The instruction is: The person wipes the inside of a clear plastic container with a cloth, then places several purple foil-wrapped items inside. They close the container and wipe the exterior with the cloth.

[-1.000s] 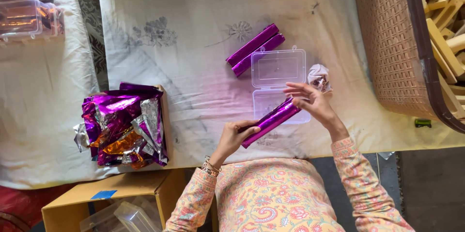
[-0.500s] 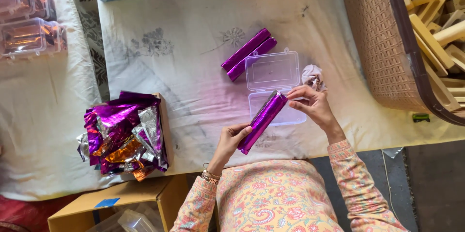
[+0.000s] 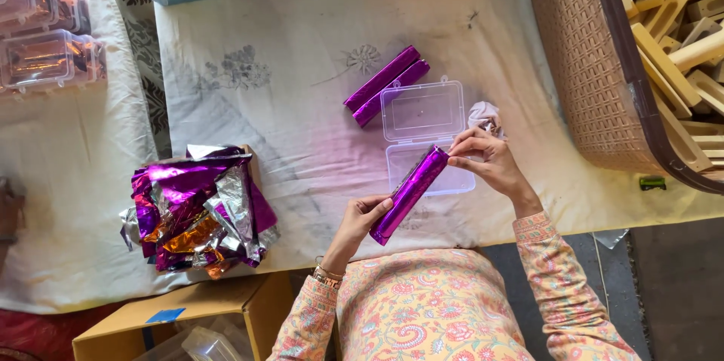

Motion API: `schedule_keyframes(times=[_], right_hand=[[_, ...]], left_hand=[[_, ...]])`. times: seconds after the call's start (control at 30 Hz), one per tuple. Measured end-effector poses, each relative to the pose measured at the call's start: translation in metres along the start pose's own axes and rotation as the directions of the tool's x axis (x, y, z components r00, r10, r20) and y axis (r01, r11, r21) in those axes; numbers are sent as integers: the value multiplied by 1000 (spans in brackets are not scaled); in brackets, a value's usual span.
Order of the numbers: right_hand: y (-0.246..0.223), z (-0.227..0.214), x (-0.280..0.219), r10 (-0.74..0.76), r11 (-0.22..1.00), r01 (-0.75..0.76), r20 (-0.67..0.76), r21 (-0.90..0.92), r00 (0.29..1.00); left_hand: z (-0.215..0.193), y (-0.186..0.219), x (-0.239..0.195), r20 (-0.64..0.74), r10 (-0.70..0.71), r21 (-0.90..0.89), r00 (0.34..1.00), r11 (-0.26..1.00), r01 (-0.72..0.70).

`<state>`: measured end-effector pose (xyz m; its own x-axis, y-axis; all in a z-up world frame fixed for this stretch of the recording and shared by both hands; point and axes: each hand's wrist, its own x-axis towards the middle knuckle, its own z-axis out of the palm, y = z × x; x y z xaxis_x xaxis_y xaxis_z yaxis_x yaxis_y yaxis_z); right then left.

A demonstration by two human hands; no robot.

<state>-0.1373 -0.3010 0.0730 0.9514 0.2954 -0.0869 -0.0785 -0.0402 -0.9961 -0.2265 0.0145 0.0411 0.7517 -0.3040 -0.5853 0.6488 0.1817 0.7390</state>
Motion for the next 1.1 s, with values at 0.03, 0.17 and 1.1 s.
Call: schedule_keyframes(times=[0.03,0.17,1.1], right_hand=[[0,0,0,1,1000,-1,0,0,1000],[2,7,4,-18,992,11,-49,-124,999],[24,27,11,187,981,-179,-102,80,977]], left_hand=[[0,-1,0,0,0,-1,1000,1000,0],[0,-9,9,-38,-17,3,999,1000,17],[13,42,13,-169,251,547,953,828,-121]])
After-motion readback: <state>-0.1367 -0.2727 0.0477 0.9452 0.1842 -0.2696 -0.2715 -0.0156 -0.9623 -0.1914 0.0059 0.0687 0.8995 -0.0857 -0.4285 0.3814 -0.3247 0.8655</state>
